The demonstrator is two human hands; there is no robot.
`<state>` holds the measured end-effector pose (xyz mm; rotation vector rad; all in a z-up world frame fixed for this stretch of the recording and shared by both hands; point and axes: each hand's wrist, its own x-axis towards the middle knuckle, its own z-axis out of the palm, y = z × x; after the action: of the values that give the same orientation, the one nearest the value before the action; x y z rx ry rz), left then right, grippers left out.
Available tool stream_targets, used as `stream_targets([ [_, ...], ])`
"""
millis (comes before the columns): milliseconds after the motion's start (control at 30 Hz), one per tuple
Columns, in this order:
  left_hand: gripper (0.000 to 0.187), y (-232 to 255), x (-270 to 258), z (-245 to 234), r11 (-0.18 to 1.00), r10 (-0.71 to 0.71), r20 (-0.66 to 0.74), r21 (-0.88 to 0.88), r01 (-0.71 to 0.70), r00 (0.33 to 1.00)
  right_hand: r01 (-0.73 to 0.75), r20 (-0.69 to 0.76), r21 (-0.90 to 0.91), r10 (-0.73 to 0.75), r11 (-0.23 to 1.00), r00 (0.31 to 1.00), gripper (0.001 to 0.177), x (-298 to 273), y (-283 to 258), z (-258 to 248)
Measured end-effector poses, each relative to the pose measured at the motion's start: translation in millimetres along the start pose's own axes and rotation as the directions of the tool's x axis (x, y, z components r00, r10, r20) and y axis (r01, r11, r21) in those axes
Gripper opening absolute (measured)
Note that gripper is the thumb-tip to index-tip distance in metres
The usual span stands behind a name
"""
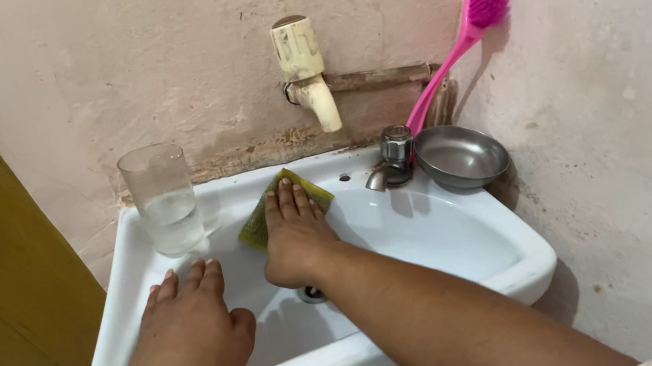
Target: The person scrubs the surface of a white sink and its metal faucet with a sponge and eventually pours water from a glass over the basin.
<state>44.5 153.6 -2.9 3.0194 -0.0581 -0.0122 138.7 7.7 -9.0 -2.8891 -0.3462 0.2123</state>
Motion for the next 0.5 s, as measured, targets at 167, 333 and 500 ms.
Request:
stream_targets([
  [167,0.074,0.6,-0.2,-0.3,1.000,-0.009,0.021,0.000,0.009,1.000,0.216,0.003,-0.068,-0.216,0.974,0.976,0.099,5.3,-0.4,5.6],
  [333,0.076,-0.9,1.1,0.8,1.000,-0.007,0.010,-0.021,0.007,1.000,0.101,0.009,-0.076,-0.100,0.992,0.995,0.097,8.0,1.4,8.9],
  [500,0.076,-1.6,0.9,-0.3,0.999,-0.029,-0.022,-0.044,0.028,0.999,0.019,-0.026,0.032,-0.018,0.999,0.999,0.092,2.5,-4.3,5.6],
])
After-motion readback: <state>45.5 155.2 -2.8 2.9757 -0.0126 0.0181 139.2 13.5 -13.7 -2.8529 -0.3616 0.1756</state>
